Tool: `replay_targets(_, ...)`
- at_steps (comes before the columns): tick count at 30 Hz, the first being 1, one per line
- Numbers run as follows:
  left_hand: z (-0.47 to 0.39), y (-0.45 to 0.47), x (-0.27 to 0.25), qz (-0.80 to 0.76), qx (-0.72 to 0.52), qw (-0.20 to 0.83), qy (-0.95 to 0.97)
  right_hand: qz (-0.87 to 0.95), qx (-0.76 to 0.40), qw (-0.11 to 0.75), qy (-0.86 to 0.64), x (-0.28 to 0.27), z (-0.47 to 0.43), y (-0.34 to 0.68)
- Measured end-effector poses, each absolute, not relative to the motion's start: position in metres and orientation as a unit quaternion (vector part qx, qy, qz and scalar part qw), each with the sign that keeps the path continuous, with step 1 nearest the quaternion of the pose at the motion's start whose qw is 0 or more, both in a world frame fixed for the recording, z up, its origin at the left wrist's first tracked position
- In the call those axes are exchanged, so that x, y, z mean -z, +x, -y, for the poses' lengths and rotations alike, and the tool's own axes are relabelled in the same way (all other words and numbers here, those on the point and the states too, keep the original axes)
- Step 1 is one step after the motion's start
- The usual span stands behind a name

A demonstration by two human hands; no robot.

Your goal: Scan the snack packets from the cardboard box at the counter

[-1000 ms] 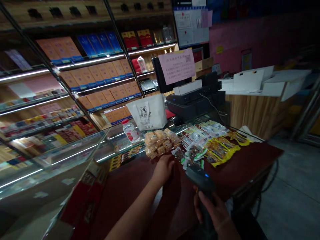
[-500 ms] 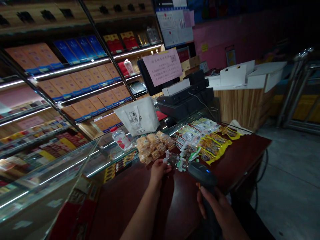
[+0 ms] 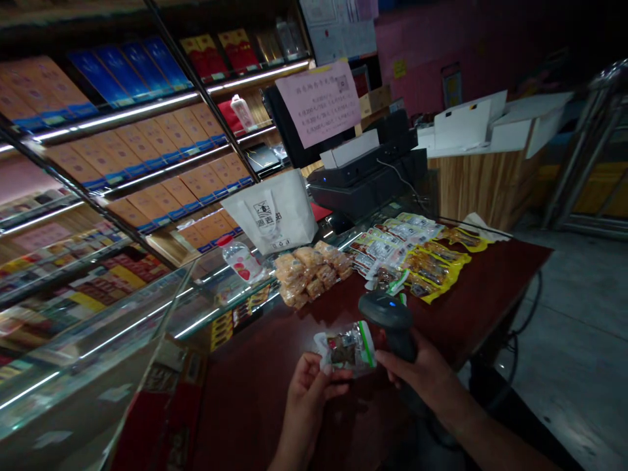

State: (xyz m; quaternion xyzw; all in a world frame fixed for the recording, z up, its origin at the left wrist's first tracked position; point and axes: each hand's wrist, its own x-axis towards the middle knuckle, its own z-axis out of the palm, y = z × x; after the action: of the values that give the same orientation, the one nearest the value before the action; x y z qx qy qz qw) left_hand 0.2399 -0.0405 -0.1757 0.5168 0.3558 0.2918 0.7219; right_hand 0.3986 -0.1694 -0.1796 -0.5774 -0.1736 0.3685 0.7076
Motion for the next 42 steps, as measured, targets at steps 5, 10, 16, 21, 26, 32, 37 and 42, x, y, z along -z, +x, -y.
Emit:
replay_targets(5, 0.043, 0.240, 0.172, -0.346, -0.286, 0.723, 0.525, 0.198, -0.326, 0.680, -0.626, 0.173, 0.161, 0.385)
replay_targets(10, 0.045, 0.236, 0.171, -0.381, -0.248, 0.718, 0.527, 0.221, -0.308, 0.667, -0.641, 0.171, 0.160, 0.380)
replay_targets(16, 0.047, 0.234, 0.170, -0.348, -0.294, 0.684, 0.570, 0.214, -0.286, 0.660, -0.660, 0.171, 0.164, 0.383)
replay_targets(21, 0.044, 0.235, 0.168, -0.328, -0.258, 0.709, 0.569, 0.195, -0.281, 0.670, -0.659, 0.177, 0.165, 0.387)
replay_targets(26, 0.034, 0.231, 0.171, -0.351, -0.319, 0.622, 0.623, 0.205, -0.294, 0.713, -0.602, 0.181, 0.167, 0.388)
replay_targets(32, 0.022, 0.225, 0.173, -0.383, -0.406, 0.547, 0.623, 0.243, -0.365, 0.661, -0.609, 0.177, 0.178, 0.375)
replay_targets(37, 0.019, 0.226, 0.177, -0.400, -0.421, 0.555, 0.595, 0.280, -0.428, 0.628, -0.586, 0.176, 0.184, 0.360)
replay_targets(42, 0.017, 0.227, 0.179, -0.402, -0.442, 0.570, 0.564, 0.282, -0.421, 0.620, -0.598, 0.174, 0.185, 0.357)
